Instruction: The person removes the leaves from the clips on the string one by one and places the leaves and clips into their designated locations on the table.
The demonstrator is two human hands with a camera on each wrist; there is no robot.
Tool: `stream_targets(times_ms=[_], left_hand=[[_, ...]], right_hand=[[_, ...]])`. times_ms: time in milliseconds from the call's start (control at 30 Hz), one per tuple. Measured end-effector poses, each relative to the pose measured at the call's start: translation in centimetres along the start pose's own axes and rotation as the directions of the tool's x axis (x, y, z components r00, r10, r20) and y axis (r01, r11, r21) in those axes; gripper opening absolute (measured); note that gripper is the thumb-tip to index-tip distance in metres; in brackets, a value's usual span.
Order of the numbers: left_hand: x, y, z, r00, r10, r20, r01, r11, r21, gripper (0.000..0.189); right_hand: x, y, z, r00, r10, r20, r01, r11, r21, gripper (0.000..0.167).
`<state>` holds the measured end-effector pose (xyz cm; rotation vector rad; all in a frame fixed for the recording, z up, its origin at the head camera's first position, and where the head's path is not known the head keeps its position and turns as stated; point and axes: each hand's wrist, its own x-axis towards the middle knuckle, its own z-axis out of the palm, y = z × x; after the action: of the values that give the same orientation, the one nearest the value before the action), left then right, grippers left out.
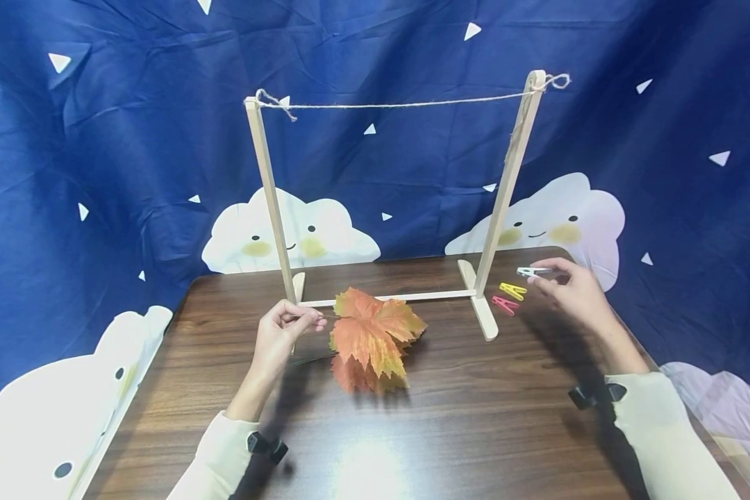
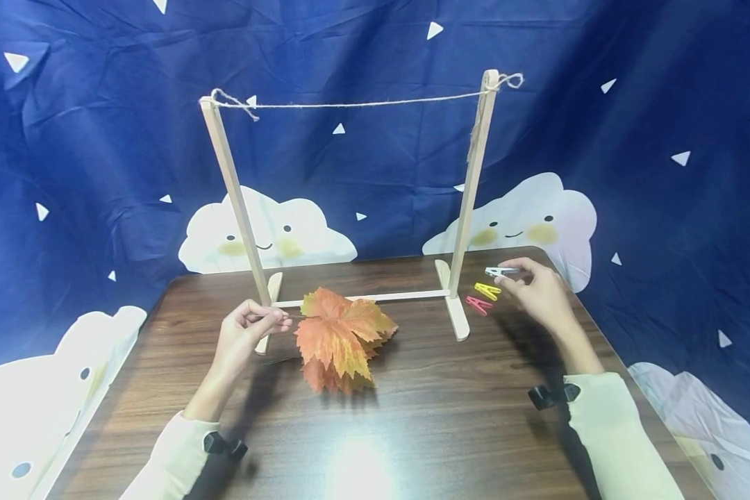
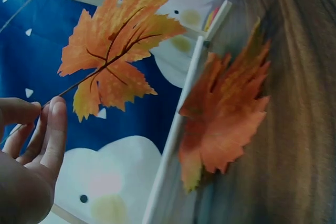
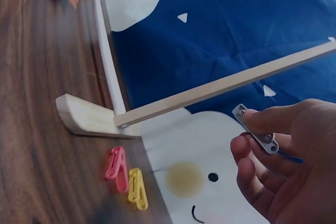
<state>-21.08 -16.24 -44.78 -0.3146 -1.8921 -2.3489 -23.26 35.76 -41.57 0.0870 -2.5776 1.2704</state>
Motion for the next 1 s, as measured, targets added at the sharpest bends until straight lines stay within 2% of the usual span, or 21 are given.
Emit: stream_targets(times_ms=[233, 467, 767, 900, 1000], left_hand=[[-0.5, -1.5, -0.4, 0.998, -0.052, -0.038, 0.053, 0.998, 0.019, 0.012], [-0.9, -3.1, -0.5, 0.994, -0.097, -0.053, 0.099, 0.995, 0.030, 0.010], [-1.4, -4.8, -1.0, 0.988, -0.141, -0.061, 0.145, 0.987, 0.067, 0.014], [-1.6, -5.4, -1.3, 0.986, -0.151, -0.075, 0.162, 0.974, 0.161, 0.012], [-1.8, -5.4, -1.5, 0.985, -0.152, -0.077, 0.168, 0.944, 0.282, 0.011]], right_hand=[[-0.1, 2.0, 0.5, 0.999, -0.016, -0.027, 0.014, 0.998, -0.063, 0.034], [-0.3, 4.4, 1.1, 0.999, 0.016, -0.032, -0.021, 0.986, -0.163, 0.033], [-0.1, 7.0, 2.2, 0.996, 0.089, -0.011, -0.090, 0.980, -0.179, 0.035], [-0.1, 7.6, 2.6, 0.993, 0.119, -0.011, -0.119, 0.978, -0.171, 0.035], [-0.1, 7.9, 2.8, 0.991, 0.133, -0.012, -0.133, 0.977, -0.167, 0.034]])
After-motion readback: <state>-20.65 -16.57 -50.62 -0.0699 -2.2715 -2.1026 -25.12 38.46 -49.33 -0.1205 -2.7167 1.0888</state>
